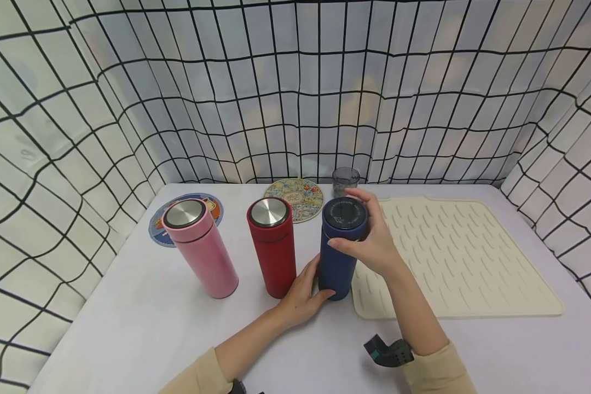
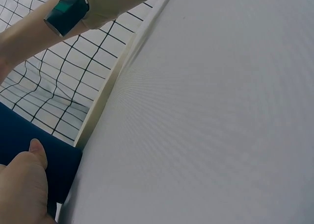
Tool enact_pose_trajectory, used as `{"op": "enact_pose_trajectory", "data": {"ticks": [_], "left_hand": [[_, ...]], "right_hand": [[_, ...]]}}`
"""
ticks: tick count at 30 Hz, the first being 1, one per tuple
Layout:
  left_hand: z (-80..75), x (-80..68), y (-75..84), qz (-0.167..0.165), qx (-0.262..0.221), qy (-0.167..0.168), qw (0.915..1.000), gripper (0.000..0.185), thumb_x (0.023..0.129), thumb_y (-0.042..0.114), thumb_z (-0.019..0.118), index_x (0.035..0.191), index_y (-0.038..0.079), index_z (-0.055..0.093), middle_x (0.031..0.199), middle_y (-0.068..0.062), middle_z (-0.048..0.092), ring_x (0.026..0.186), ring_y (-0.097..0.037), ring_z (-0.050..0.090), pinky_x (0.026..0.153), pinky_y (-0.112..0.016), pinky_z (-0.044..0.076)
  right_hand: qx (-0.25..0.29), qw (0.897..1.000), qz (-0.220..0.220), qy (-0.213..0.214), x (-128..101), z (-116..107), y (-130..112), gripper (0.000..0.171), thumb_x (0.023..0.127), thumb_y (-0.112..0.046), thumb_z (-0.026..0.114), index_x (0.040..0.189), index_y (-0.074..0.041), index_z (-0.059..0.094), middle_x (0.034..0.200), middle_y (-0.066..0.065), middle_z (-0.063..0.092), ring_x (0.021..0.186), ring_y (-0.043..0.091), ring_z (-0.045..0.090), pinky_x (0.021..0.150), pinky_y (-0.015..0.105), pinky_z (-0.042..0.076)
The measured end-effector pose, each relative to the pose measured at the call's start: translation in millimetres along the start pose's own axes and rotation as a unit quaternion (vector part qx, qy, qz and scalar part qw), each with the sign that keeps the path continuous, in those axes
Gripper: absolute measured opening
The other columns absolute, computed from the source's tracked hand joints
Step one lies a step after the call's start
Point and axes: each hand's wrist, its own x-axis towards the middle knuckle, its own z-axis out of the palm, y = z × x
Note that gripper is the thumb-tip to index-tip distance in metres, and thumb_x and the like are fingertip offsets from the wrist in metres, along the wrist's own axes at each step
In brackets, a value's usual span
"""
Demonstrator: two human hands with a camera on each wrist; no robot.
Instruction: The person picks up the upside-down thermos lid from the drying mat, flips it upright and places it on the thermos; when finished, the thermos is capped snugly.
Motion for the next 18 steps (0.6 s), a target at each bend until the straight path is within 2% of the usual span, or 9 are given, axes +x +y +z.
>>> {"op": "enact_pose_trajectory", "data": {"ticks": [4, 11, 18], "left_hand": [[0.1, 0.3, -0.1, -0.001, -0.001, 0.0, 1.0, 0.076, 0.087, 0.015, 0.063, 0.144, 0.01, 0.014, 0.139, -0.01, 0.035, 0.129, -0.019, 0.034, 0.104, -0.035, 0.03], [0.5, 0.2, 1.3, -0.001, 0.0, 0.0, 1.0, 0.075, 0.087, 0.015, 0.063, 0.144, 0.008, 0.015, 0.14, -0.012, 0.034, 0.129, -0.02, 0.034, 0.104, -0.035, 0.03], [0.7, -0.1, 0.1, -0.002, 0.0, 0.003, 1.0, 0.076, 0.086, 0.015, 0.063, 0.144, 0.009, 0.015, 0.139, -0.011, 0.035, 0.128, -0.019, 0.035, 0.104, -0.035, 0.031]], "right_hand": [[-0.033, 0.999, -0.007, 0.005, -0.1, 1.6, -0.7, 0.075, 0.072, 0.009, 0.07, 0.135, -0.008, 0.033, 0.118, 0.009, 0.051, 0.103, 0.02, 0.055, 0.081, 0.027, 0.048], [-0.008, 0.999, -0.03, 0.009, -0.3, -0.6, 1.0, 0.068, 0.076, 0.0, 0.07, 0.135, -0.003, 0.037, 0.119, 0.01, 0.052, 0.105, 0.02, 0.054, 0.083, 0.028, 0.048], [-0.004, 1.0, -0.026, -0.003, 0.5, -0.3, 0.3, 0.068, 0.071, 0.007, 0.072, 0.129, -0.004, 0.038, 0.117, 0.007, 0.052, 0.103, 0.019, 0.055, 0.082, 0.028, 0.048]]}}
